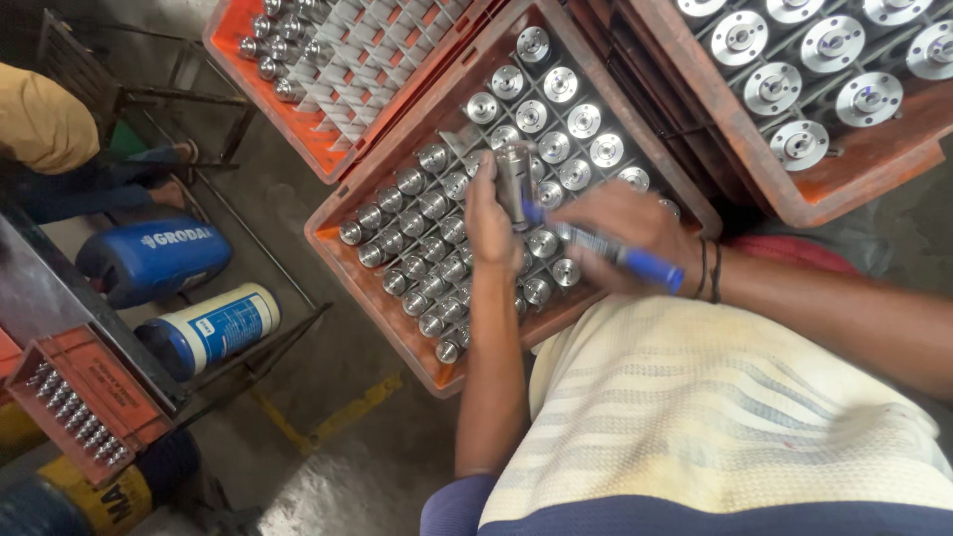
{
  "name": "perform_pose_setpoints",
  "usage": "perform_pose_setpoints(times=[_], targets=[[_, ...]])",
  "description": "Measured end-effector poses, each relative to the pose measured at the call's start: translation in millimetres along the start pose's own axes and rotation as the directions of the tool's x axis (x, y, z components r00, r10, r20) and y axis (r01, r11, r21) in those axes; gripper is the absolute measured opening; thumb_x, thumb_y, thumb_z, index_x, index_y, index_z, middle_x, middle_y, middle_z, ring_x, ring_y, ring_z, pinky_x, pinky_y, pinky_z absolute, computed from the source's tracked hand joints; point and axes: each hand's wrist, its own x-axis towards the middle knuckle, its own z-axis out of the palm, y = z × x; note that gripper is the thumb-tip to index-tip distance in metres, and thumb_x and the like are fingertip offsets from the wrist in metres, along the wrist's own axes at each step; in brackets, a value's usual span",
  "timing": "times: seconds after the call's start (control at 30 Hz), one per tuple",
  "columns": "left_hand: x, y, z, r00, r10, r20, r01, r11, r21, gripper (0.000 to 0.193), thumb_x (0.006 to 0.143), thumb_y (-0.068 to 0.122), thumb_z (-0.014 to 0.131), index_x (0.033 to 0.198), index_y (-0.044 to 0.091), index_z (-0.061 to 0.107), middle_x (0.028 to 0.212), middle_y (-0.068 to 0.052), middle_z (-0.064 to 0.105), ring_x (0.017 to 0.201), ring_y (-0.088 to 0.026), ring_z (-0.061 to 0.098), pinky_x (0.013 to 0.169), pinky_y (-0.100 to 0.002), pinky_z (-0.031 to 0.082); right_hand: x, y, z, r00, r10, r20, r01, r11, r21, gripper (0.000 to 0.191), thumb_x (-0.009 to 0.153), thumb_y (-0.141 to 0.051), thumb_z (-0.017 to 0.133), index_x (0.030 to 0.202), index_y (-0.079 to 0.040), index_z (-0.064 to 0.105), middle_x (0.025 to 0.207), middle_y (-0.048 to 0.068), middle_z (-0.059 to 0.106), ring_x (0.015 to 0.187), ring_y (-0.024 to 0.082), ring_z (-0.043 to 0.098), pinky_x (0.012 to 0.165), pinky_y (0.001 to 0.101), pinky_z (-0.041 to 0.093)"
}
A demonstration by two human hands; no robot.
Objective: The person picks cylindrical machined metal parts one at a time from an orange tray and marks each with a blue permanent marker, then places the marked part back into the tray. At the end the person carries a full tray of marked parts to a stack of trays.
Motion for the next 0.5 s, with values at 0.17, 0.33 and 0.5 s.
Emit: perform_pose_setpoints(times=[0.17,0.33,0.5], targets=[[-2,-3,-6,0.999,0.022,0.043,-0.025,0.998,0.065,0.041,0.106,0.038,0.051,0.123,0.002,0.061,0.092,-0.008,0.065,0.069,-0.013,0.065,0.058,-0.029,0.056,-9,-11,-6,0.992,0.094,-0.079,-0.088,0.993,0.075,0.031,0.093,-0.004,0.068,0.123,0.001,0.063,0.101,0.014,0.068,0.089,0.025,0.068,0.078,0.0372,0.054],[0,-3,-3,0.995,0.008,0.102,-0.001,0.997,-0.071,0.034,0.093,0.021,0.061,0.121,0.006,0.047,0.094,-0.012,0.065,0.068,-0.021,0.068,0.059,-0.035,0.06,-8,-15,-9,0.998,0.061,-0.026,-0.059,0.996,0.067,0.032,0.089,-0.005,0.071,0.12,0.001,0.064,0.097,0.015,0.067,0.085,0.027,0.066,0.075,0.0386,0.053],[6,17,-6,0.989,0.082,0.122,-0.088,0.995,0.042,0.033,0.098,0.028,0.052,0.115,0.0,0.05,0.085,-0.02,0.071,0.063,-0.026,0.071,0.053,-0.035,0.058,-6,-17,-9,0.997,0.076,0.029,-0.078,0.995,0.07,0.03,0.087,-0.007,0.072,0.116,0.001,0.067,0.09,0.014,0.068,0.081,0.028,0.067,0.073,0.0389,0.053]])
